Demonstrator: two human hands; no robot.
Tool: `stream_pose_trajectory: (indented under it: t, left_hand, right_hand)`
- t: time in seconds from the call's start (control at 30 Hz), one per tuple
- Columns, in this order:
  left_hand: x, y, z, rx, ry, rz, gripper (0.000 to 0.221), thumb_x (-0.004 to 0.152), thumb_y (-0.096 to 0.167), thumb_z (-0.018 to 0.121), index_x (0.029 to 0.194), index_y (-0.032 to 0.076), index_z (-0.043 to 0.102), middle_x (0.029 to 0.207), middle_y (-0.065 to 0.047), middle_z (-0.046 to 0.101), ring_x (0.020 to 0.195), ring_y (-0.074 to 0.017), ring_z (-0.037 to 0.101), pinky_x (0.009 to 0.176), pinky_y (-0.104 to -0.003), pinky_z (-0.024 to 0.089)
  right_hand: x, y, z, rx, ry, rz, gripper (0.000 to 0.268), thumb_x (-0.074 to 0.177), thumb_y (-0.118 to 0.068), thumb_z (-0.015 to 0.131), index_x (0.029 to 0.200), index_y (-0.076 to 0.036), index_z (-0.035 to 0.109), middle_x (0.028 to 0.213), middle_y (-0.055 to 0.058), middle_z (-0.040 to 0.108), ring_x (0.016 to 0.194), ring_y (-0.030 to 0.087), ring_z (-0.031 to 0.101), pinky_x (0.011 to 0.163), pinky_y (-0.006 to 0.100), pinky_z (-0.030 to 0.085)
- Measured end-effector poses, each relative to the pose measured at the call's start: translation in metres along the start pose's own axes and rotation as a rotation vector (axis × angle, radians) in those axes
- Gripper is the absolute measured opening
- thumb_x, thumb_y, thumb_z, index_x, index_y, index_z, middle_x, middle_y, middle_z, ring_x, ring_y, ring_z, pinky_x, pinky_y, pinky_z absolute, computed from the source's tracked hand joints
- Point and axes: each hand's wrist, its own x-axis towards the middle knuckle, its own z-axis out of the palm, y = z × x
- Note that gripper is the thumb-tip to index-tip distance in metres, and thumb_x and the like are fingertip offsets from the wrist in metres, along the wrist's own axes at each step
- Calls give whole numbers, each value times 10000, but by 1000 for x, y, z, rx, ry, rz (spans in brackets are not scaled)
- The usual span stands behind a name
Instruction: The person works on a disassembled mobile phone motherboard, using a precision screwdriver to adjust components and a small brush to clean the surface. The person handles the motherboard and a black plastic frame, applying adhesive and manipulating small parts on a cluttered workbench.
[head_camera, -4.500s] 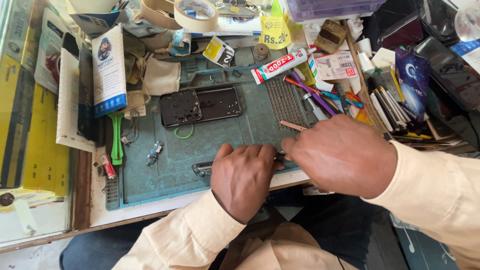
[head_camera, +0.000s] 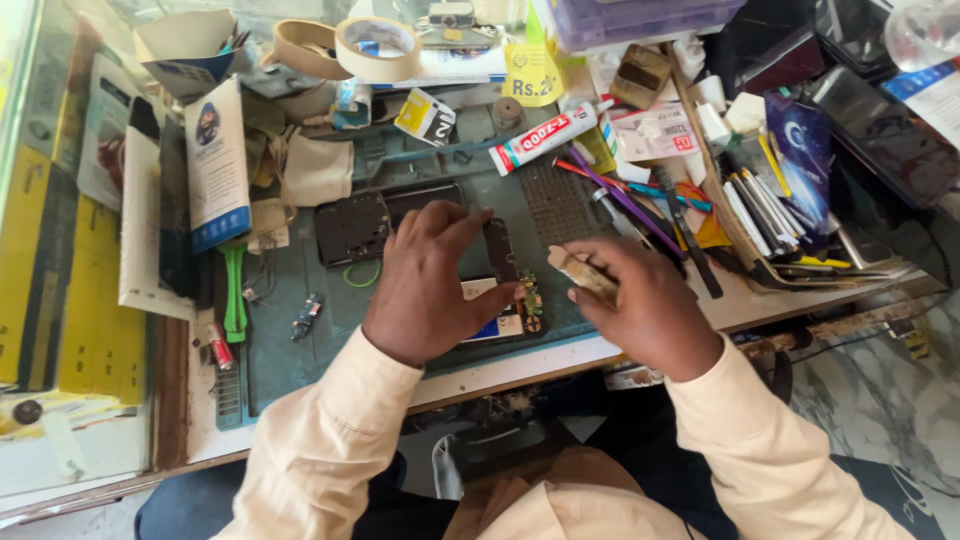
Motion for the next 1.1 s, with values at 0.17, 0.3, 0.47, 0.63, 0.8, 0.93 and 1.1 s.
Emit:
stream_pose_trajectory:
  t: [0.17,0.3,0.47,0.63,0.8,0.93,1.1]
  left_hand:
    - [23,8,-1,107,-87,-21,722,616,374,915,1222,46,700,1172,-140,629,1147,-362,573,913,-509,436]
    - [47,12,9,144,-112,-31,703,626,443,908,1202,86,719,1180,-137,637,1174,-365,567,931,-525,428]
    - [70,7,32,202,-255,-113,721,624,561,878,1187,136,727,1213,-146,621,1190,-359,543,952,-543,406]
    - [66,11,61,308,-236,-161,778,634,611,853,1223,125,701,1246,-154,596,1237,-359,503,973,-563,382]
    - [51,14,48,322,12,-21,881,593,572,854,1281,48,689,1154,-155,655,1123,-353,577,856,-553,433]
    - [35,-18,-16,131,100,62,385,841,380,838,1107,124,728,1106,-99,742,965,-290,695,786,-431,538]
    - [10,-32,-74,-2,215,-110,305,872,144,828,1146,29,761,933,-101,729,660,-229,641,611,-360,510]
  right_hand:
    - [1,-3,-1,-73,7,-44,472,803,-65,777,1255,-57,641,1096,182,693,999,394,667,829,465,531]
    - [28,17,-11,-138,2,-87,404,816,-58,771,1208,-49,676,1044,187,699,950,394,677,812,471,532]
    - [42,48,-23,-252,63,-108,229,857,-88,786,1072,-44,724,993,173,720,912,387,680,792,484,525]
    - [41,61,-19,-412,45,-9,204,805,-161,827,964,-66,739,927,140,732,893,362,696,771,480,535]
    - [45,50,-26,-507,-43,143,274,782,-188,813,1042,-108,780,874,120,759,805,351,714,698,476,550]
    - [50,53,-38,-347,78,94,336,827,-177,805,1139,-58,761,889,126,760,765,289,723,711,413,575]
    - [61,39,-61,169,127,64,164,1028,-139,690,1141,-20,697,1042,123,748,910,206,744,767,327,628]
